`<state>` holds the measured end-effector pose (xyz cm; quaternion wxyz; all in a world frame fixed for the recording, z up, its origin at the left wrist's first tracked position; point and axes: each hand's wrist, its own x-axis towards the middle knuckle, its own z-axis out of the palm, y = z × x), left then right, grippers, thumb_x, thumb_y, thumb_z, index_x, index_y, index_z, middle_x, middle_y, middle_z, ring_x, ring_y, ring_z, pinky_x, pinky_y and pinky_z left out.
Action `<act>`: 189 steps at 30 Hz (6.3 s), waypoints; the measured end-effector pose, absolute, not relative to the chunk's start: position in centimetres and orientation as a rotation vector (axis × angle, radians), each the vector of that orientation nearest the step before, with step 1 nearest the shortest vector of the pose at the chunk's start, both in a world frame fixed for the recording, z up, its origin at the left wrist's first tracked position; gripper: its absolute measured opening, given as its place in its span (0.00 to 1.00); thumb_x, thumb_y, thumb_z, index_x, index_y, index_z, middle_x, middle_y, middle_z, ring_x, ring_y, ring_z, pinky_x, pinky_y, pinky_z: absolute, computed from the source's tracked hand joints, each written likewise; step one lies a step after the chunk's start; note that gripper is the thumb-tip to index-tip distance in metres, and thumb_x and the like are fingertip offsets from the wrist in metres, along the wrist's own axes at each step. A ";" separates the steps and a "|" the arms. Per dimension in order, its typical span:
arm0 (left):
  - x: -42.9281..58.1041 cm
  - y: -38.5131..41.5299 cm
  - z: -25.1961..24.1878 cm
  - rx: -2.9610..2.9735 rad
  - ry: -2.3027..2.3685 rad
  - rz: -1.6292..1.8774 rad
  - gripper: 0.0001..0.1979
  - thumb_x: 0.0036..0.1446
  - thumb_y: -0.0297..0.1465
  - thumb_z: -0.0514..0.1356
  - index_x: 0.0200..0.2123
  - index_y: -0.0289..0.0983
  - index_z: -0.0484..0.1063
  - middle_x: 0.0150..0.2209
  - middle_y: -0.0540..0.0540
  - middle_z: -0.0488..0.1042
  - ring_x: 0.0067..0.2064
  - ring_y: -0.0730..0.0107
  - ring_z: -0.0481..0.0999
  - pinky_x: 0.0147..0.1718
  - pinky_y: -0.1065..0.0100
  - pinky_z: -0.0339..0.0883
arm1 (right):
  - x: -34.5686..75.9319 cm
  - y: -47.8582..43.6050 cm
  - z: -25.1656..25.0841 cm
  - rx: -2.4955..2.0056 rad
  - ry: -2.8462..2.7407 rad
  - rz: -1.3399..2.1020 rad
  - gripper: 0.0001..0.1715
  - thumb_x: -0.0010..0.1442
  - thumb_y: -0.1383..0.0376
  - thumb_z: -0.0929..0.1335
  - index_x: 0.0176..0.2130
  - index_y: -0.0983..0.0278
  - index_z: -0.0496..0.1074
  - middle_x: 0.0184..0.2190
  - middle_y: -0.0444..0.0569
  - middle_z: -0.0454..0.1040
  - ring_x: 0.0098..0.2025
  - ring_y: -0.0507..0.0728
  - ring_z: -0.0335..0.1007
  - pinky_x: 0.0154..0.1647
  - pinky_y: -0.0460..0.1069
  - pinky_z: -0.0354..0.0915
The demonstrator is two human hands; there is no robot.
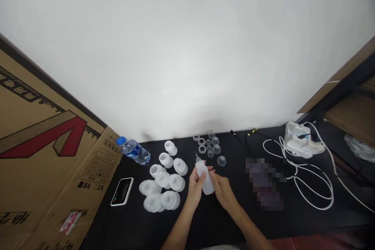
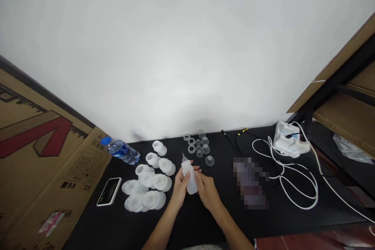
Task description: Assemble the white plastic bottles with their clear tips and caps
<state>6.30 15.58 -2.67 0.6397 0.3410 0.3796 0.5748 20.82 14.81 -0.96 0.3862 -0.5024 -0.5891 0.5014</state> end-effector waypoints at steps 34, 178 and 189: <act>6.7 16.1 -3.6 0.775 0.833 1.102 0.30 0.62 0.48 0.71 0.59 0.34 0.75 0.45 0.38 0.83 0.32 0.62 0.85 0.27 0.66 0.80 | 24.8 20.0 -3.4 -0.985 -1.365 1.138 0.26 0.69 0.49 0.71 0.62 0.55 0.72 0.53 0.54 0.77 0.48 0.62 0.75 0.45 0.54 0.75; 6.3 15.9 -3.8 1.508 1.539 1.344 0.15 0.73 0.39 0.61 0.59 0.42 0.74 0.58 0.38 0.77 0.57 0.52 0.80 0.56 0.49 0.79 | 23.8 22.5 -3.1 -1.293 -2.057 0.451 0.12 0.72 0.64 0.69 0.53 0.58 0.79 0.48 0.56 0.78 0.52 0.65 0.78 0.52 0.58 0.78; 6.2 16.3 -4.7 1.104 1.369 1.518 0.22 0.70 0.44 0.65 0.60 0.41 0.68 0.58 0.36 0.77 0.57 0.55 0.83 0.58 0.51 0.78 | 22.5 21.8 -2.6 -1.139 -1.862 0.880 0.14 0.69 0.60 0.71 0.53 0.58 0.82 0.40 0.51 0.80 0.36 0.58 0.76 0.42 0.53 0.75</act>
